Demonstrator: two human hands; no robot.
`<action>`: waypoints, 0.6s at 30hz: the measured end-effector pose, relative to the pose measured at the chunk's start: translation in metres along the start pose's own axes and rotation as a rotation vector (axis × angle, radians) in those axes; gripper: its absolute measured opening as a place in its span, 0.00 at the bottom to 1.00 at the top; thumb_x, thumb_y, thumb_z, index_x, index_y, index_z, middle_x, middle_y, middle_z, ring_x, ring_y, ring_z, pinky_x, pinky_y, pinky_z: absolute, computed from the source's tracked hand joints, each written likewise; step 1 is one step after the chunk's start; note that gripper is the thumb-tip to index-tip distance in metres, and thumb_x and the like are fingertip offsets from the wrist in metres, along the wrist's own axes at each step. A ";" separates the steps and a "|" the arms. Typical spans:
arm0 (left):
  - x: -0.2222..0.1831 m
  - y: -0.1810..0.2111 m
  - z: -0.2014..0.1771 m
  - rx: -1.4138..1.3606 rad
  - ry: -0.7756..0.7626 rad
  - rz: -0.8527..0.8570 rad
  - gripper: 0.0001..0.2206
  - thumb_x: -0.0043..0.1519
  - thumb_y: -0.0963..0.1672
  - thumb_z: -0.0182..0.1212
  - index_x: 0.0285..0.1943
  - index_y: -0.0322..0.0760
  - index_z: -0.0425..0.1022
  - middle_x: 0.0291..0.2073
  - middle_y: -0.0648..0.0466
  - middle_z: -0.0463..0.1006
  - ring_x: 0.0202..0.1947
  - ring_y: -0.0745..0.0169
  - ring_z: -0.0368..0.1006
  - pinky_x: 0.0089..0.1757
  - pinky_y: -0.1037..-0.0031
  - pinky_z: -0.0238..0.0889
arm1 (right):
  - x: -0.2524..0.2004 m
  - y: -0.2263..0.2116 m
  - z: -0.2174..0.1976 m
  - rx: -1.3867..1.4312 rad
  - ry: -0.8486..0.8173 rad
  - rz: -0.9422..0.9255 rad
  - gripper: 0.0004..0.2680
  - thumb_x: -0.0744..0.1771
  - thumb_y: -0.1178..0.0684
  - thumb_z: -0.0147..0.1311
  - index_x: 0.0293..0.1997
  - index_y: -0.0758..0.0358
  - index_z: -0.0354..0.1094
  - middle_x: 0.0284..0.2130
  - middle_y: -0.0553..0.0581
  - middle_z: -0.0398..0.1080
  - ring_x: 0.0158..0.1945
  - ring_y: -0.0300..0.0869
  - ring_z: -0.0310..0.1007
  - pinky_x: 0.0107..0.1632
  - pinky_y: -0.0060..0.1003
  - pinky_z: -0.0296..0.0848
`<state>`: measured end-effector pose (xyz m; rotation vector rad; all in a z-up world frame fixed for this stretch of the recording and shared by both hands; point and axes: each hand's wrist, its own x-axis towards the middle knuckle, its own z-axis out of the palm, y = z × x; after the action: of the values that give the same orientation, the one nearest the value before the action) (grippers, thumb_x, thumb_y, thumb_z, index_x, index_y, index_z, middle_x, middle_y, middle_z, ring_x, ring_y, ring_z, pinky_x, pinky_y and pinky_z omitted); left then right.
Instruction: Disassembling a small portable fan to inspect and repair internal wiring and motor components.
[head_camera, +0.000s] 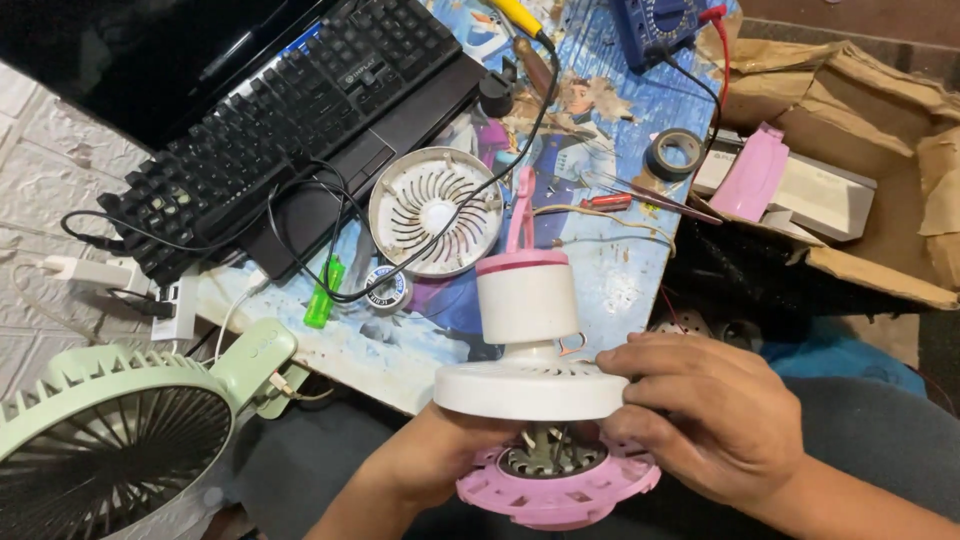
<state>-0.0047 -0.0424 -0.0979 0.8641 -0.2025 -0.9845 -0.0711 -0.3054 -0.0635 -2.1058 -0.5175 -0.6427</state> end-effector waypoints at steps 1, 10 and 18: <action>-0.002 -0.005 -0.006 0.000 -0.002 -0.001 0.35 0.66 0.48 0.76 0.79 0.27 0.69 0.73 0.42 0.76 0.73 0.47 0.73 0.73 0.53 0.63 | -0.001 0.002 0.002 -0.002 0.001 0.001 0.07 0.68 0.49 0.65 0.42 0.60 0.75 0.44 0.62 0.85 0.45 0.48 0.91 0.58 0.46 0.90; 0.002 -0.012 -0.019 -0.002 0.105 -0.097 0.28 0.63 0.41 0.73 0.74 0.28 0.76 0.68 0.45 0.82 0.67 0.52 0.76 0.69 0.55 0.67 | 0.002 0.004 0.015 0.145 0.148 0.074 0.07 0.65 0.52 0.67 0.38 0.64 0.74 0.38 0.65 0.84 0.41 0.52 0.91 0.46 0.40 0.86; 0.007 -0.003 -0.008 -0.015 0.069 -0.114 0.34 0.59 0.45 0.78 0.75 0.27 0.74 0.67 0.44 0.81 0.67 0.49 0.76 0.68 0.54 0.67 | 0.009 0.000 0.012 0.148 0.057 -0.033 0.08 0.67 0.50 0.65 0.38 0.63 0.73 0.38 0.65 0.84 0.40 0.51 0.91 0.46 0.42 0.89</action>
<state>0.0014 -0.0444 -0.1064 0.9021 -0.0877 -1.0596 -0.0613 -0.2942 -0.0637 -1.9381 -0.5523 -0.6610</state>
